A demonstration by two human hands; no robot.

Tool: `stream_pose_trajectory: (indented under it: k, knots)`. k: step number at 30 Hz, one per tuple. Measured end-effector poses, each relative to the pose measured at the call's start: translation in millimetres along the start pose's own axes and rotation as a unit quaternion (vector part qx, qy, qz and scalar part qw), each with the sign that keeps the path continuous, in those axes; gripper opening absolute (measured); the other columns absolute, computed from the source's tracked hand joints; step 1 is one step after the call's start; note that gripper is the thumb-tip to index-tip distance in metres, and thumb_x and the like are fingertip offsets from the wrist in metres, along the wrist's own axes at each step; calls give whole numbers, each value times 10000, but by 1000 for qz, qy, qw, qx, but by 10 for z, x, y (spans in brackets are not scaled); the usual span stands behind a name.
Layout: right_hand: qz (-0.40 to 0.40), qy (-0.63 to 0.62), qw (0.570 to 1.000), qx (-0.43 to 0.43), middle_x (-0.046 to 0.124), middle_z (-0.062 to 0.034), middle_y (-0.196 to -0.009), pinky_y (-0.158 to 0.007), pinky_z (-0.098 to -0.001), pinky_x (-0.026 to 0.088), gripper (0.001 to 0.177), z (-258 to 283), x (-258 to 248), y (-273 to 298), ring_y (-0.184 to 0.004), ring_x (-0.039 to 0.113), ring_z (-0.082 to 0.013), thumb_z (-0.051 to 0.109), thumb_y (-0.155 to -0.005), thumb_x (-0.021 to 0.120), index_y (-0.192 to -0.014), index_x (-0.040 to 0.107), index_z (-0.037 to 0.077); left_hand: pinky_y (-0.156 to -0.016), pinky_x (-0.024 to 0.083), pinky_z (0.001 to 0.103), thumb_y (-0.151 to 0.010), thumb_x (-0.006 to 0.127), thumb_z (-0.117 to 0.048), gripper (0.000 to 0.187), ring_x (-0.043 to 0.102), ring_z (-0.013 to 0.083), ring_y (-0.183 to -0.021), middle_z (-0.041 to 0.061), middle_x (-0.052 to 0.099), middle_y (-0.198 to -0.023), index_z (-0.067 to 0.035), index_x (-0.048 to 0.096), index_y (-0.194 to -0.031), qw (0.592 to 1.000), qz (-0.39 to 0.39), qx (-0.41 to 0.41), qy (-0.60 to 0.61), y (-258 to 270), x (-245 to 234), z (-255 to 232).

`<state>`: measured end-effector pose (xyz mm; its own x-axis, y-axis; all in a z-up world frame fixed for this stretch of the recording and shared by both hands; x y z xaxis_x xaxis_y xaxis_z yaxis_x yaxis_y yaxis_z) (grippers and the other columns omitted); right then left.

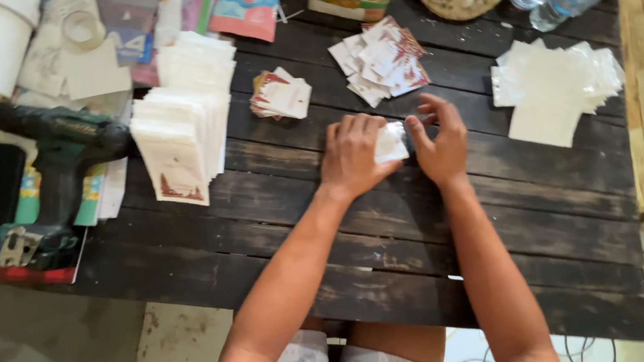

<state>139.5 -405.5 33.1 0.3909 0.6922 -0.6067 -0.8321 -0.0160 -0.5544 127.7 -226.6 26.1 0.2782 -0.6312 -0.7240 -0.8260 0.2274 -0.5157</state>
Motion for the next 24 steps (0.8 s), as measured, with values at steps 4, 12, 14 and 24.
stream_pose_trajectory:
  k: [4,12,14,24]
  knots:
    - [4,45,996,-73,643,-261,-934,-725,-549,486,403,405,113,-460,-753,628,-442,233,-1030,737,-1295,628,-51,-927,485,431,-628,817,-570,662,618,220,-1058,1,624,-1021,-208,611,-1143,1000,-5,-8,16,-8,-33,13]
    - [215,328,906,157,544,-210,-1245,-825,-585,449,675,146,711,-1059,-1109,519,-430,729,-1001,456,-1449,624,252,-903,421,453,-645,899,-560,764,584,296,-1096,53,642,-1150,-145,614,-1219,996,69,-43,32,-7,79,40]
    - [207,337,905,159,564,-218,-1227,-827,-580,454,696,30,797,-1037,-1105,530,-436,759,-984,519,-1357,643,184,-895,423,457,-643,890,-573,767,583,297,-1086,52,639,-1140,-139,619,-1215,996,69,-40,26,-23,63,37]
    - [243,245,931,119,601,-138,-1320,-953,-579,413,397,30,877,-954,-1228,524,-402,221,-820,634,-1203,634,118,-912,427,459,-669,879,-548,748,588,310,-1113,62,664,-1175,-140,641,-1250,997,56,-34,31,-8,51,26]
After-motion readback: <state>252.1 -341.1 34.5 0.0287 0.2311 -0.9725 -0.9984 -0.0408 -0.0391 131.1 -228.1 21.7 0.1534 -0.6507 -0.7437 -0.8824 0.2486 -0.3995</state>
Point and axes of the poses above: each hand's wrist, its own y-axis away from the middle knuckle, its own x-axis out of the palm, z = x × y, the point moved 8 cm from there along -y, towards the middle knuckle
